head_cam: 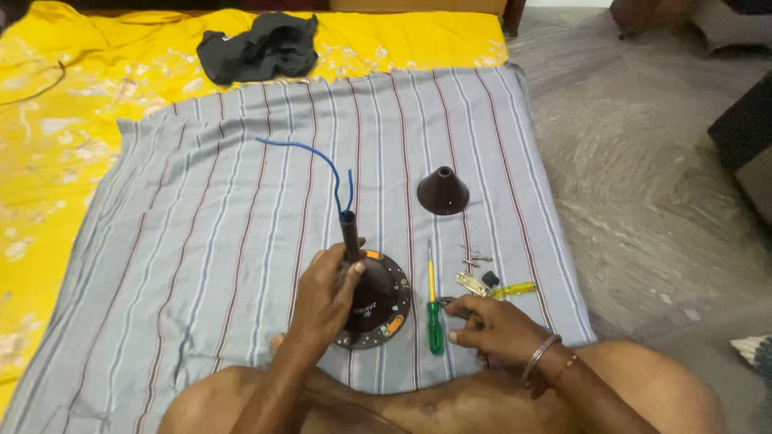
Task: The person sits on a bed servicing a ceiling fan motor assembly. They use pliers and a screwdriver to loosen parts, remove the conical cover, thread the blue wire through the downrod, and work on the wiring and mounting hardware at the fan base.
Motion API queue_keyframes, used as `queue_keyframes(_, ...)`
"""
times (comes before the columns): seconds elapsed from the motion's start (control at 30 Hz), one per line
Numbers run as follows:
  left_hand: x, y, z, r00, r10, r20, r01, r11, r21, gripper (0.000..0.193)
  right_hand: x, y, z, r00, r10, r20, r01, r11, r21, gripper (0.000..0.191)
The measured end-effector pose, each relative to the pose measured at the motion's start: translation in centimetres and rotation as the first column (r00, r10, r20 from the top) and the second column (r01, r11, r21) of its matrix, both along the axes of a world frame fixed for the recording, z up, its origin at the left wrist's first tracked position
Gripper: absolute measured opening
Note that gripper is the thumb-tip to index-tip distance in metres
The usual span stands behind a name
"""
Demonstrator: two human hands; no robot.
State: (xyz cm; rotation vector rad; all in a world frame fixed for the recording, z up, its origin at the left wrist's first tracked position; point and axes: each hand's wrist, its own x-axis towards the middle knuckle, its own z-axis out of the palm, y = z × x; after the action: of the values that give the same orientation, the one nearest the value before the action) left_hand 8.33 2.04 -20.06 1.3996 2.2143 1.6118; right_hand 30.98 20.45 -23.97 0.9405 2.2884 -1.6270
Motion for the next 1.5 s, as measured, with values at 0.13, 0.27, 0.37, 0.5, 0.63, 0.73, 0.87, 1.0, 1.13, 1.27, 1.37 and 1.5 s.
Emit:
queue_keyframes(0.13,1.0,1.5,2.1,0.972,0.004,0.236,0.046,0.978,-0.203,0.024,1.4,-0.1,-1.2,0.997,-0.045,0.056,0.017,0.909,0.417,0.043)
queue_keyframes(0.27,1.6,3.2,3.8,0.976,0.006,0.215,0.038,0.98,-0.196,0.022,2.1,-0.3,-0.6,0.993,-0.116,-0.015,0.101,0.787,0.608,0.04)
queue_keyframes(0.37,1.9,3.4,4.2,0.982,-0.023,0.186,0.058,0.981,-0.185,0.021,2.9,-0.4,0.1,0.99,-0.135,-0.04,0.132,0.794,0.594,0.035)
queue_keyframes(0.5,2.0,3.7,3.7,0.976,0.01,0.217,0.016,0.993,-0.12,0.018,3.2,-0.4,0.6,0.988,-0.084,-0.128,0.148,0.75,0.644,0.029)
queue_keyframes(0.63,0.7,3.9,3.9,0.984,0.004,0.181,-0.001,1.0,-0.021,0.018,1.7,-0.7,0.9,0.987,-0.088,-0.136,0.152,0.793,0.59,0.021)
queue_keyframes(0.73,-0.7,4.6,4.2,0.99,-0.048,0.132,0.047,0.999,0.011,0.015,0.3,-0.8,1.0,0.988,-0.079,-0.136,0.147,0.768,0.623,0.02)
queue_keyframes(0.87,-2.3,4.8,3.5,0.983,0.009,0.181,0.002,0.998,-0.061,0.013,-1.6,-0.5,0.6,0.997,-0.026,-0.073,0.068,0.743,0.666,0.02)
queue_keyframes(1.0,-3.2,4.6,1.6,0.987,0.014,0.161,-0.004,0.998,-0.067,0.013,-2.9,-0.8,-0.6,0.995,-0.001,-0.1,0.067,0.752,0.656,0.02)
queue_keyframes(1.13,-4.7,3.5,-0.2,0.932,-0.183,0.312,0.181,0.983,0.033,0.021,-3.7,-1.5,-2.3,0.996,-0.005,-0.088,0.058,0.784,0.618,0.025)
queue_keyframes(1.27,-6.9,0.9,-1.3,0.888,-0.276,0.367,0.245,0.961,0.13,0.063,-4.5,-1.7,-4.1,0.98,-0.135,-0.148,0.169,0.954,0.249,0.029)
queue_keyframes(1.37,-8.1,-0.1,-1.8,0.818,-0.238,0.523,0.237,0.969,0.07,0.082,-6.0,-2.5,-5.3,0.946,-0.274,-0.172,0.28,0.96,0.015,0.033)
queue_keyframes(1.5,-8.8,-0.4,-2.6,0.954,-0.15,0.261,0.216,0.945,-0.245,0.103,-7.8,-6.6,-6.2,0.973,-0.111,-0.201,0.213,0.76,0.614,0.039)
